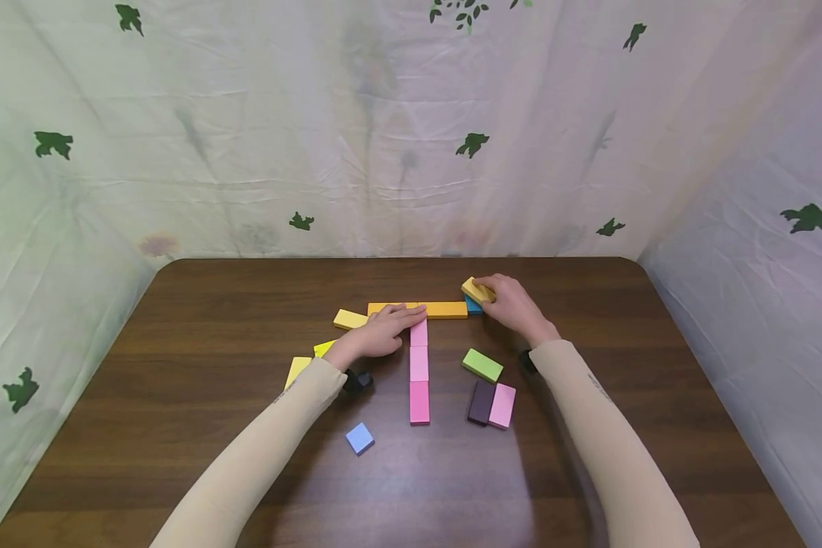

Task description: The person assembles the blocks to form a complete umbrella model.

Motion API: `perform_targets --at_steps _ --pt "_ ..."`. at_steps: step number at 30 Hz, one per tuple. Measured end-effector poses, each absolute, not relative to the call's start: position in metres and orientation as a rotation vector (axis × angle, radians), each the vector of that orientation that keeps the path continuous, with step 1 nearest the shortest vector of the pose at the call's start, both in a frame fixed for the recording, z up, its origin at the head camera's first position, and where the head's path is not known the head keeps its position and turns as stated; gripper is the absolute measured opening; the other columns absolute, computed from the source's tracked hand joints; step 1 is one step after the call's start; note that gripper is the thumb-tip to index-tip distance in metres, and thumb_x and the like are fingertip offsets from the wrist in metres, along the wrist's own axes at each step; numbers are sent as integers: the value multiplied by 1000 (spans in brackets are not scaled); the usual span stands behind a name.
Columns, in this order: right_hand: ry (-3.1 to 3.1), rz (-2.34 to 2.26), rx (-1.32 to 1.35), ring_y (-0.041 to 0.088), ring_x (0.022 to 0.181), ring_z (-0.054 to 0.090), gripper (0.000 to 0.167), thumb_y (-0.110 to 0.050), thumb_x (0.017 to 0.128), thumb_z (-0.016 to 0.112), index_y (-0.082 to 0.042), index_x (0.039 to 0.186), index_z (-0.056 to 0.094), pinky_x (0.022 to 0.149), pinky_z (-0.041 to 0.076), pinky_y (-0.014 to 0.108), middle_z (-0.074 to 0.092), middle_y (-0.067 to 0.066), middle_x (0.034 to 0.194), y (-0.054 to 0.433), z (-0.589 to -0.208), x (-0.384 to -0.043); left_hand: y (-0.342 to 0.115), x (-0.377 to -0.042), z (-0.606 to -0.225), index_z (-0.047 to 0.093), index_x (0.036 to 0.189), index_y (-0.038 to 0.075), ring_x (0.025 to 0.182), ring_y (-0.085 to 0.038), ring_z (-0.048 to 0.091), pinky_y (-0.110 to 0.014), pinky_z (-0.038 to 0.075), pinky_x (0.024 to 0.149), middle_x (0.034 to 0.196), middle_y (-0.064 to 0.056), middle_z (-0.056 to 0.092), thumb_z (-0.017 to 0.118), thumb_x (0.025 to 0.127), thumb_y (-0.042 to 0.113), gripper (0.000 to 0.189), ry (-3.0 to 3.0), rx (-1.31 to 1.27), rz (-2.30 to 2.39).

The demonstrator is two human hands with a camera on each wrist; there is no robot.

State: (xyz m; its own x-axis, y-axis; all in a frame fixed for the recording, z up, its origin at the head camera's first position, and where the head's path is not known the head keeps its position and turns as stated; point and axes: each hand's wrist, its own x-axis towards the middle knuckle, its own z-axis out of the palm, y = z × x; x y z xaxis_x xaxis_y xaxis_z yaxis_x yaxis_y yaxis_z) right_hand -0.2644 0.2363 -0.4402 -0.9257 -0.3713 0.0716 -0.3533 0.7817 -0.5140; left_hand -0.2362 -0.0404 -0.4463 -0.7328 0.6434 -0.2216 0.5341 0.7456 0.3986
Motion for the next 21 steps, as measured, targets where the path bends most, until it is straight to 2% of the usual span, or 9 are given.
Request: perform_targets --at_steps 12,21 --pt "2918 -834 -495 34 105 52 42 -2 88 60 3 129 57 93 44 49 56 23 123 225 -438 -281 -41 -236 -447 33 151 19 142 -29 17 -57 15 109 156 6 23 47 94 4 61 2598 897 446" --pt "2947 -804 -527 35 106 53 40 -2 88 59 5 127 58 92 43 49 57 24 124 220 -435 -295 -40 -236 -448 33 151 20 142 -28 16 -56 15 109 157 6 22 47 94 5 61 2593 887 453"
